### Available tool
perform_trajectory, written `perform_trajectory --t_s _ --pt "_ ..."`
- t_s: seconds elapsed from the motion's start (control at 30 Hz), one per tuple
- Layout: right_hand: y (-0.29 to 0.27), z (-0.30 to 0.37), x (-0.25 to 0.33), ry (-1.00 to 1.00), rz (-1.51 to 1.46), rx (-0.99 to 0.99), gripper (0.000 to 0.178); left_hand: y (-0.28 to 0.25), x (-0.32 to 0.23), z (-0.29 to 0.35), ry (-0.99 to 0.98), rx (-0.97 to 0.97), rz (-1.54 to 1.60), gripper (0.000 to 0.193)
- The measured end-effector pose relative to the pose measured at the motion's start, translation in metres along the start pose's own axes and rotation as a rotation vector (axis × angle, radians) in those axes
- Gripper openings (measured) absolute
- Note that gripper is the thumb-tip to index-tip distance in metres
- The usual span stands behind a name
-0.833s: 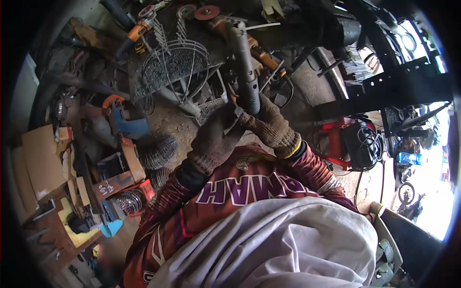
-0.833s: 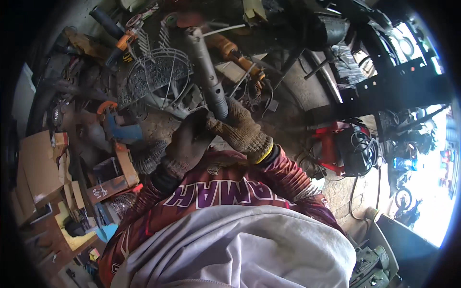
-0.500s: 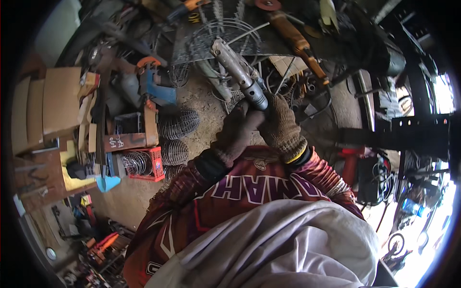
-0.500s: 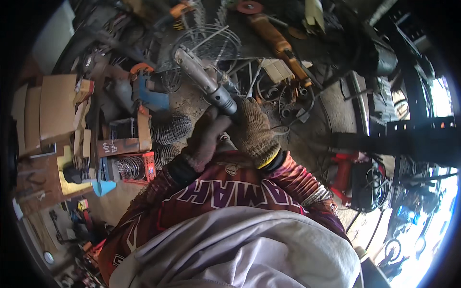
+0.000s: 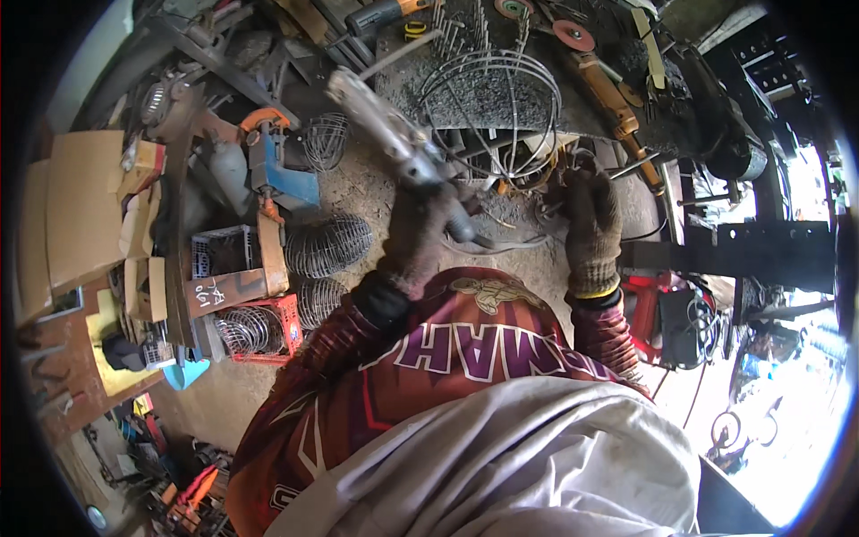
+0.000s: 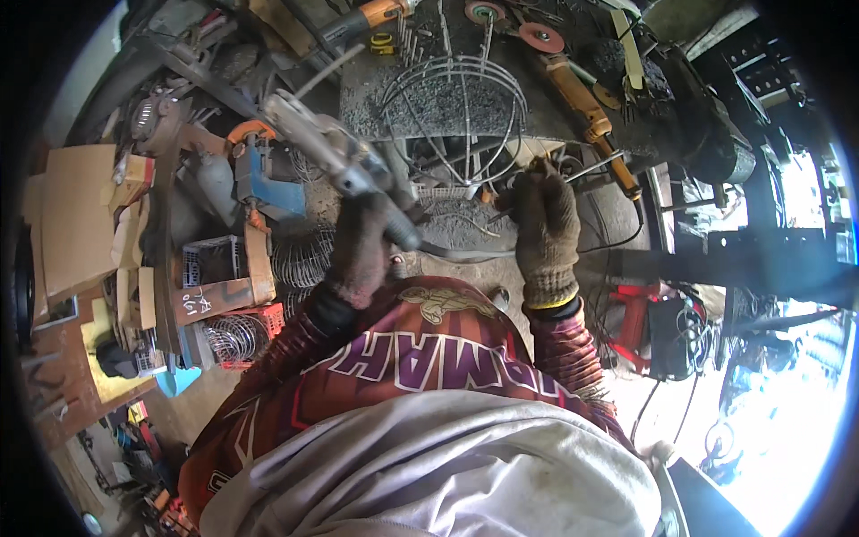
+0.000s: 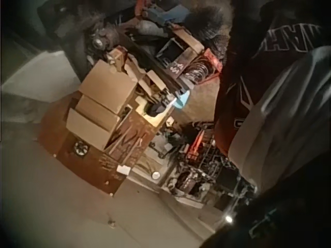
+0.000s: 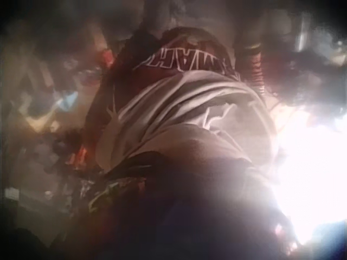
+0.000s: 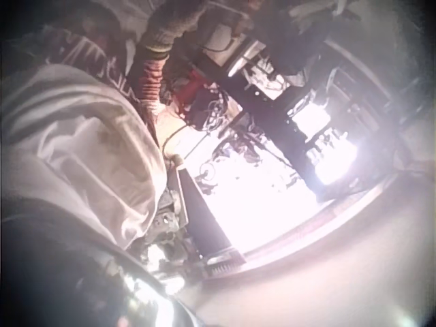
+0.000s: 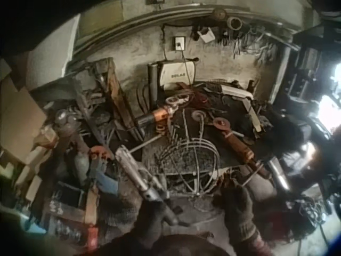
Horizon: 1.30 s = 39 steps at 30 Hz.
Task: The person uses a welding tool to join pieces of a metal wire frame, then uses a handheld grinder to smooth a metal rod.
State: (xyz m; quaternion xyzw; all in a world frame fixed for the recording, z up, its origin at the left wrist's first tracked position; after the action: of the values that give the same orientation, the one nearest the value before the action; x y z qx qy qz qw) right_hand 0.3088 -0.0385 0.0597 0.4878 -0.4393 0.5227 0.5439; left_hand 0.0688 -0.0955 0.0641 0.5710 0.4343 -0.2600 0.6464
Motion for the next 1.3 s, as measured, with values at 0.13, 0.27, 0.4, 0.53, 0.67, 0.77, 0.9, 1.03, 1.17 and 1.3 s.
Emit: perform_trajectory --t_s 0.13,0.27,0.4,0.53,0.67,0.77,0.9,1.03,1.17,1.3 --pt "0.017 0.017 0.005 0.111 0.183 -0.028 0.047 -0.065 -0.019 -0.037 -0.033 -0.123 0.011 0.031" --pt "0.026 0.038 0.016 0.097 0.214 -0.146 0.053 -0.088 -0.03 -0.076 -0.021 -0.088 0.124 0.032" --pt "0.008 0.048 0.026 0.127 0.181 -0.237 0.047 -0.09 -0.016 -0.096 -0.129 0.005 0.243 0.04" --pt "-0.002 0.035 0.029 0.234 0.178 -0.197 0.037 -0.09 -0.006 -0.104 -0.126 0.12 0.308 0.044" --pt "0.008 0.033 0.033 0.321 0.172 -0.144 0.04 -0.083 -0.003 -0.123 -0.037 0.132 0.078 0.043" --pt "0.01 0.028 0.028 0.386 0.178 -0.123 0.044 -0.087 0.013 -0.146 -0.05 0.128 -0.069 0.049" --pt "0.023 0.022 0.047 0.297 0.161 -0.119 0.046 -0.066 -0.001 -0.152 -0.136 0.154 -0.327 0.043" --pt "0.018 0.011 0.038 0.435 0.108 -0.116 0.045 -0.072 0.005 -0.169 -0.16 0.162 -0.453 0.04" --pt "0.027 0.005 0.04 0.477 0.206 -0.268 0.044 -0.082 0.023 -0.184 -0.158 0.231 -0.369 0.041" --pt "0.057 -0.005 0.063 0.387 0.344 -0.357 0.039 -0.092 0.036 -0.189 -0.185 0.33 -0.163 0.043"
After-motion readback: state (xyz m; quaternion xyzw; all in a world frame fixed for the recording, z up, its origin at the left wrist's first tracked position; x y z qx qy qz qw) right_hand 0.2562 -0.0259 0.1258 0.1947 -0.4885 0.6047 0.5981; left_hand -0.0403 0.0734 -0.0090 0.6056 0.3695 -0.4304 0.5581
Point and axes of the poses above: each hand's wrist, its own z-axis away from the middle knuckle, its own y-axis out of the palm, x = y × z, the point moved 6 cm from there along -z, towards the middle knuckle, and after that the axes turned 9 degrees about y, right-handed, at the moved point
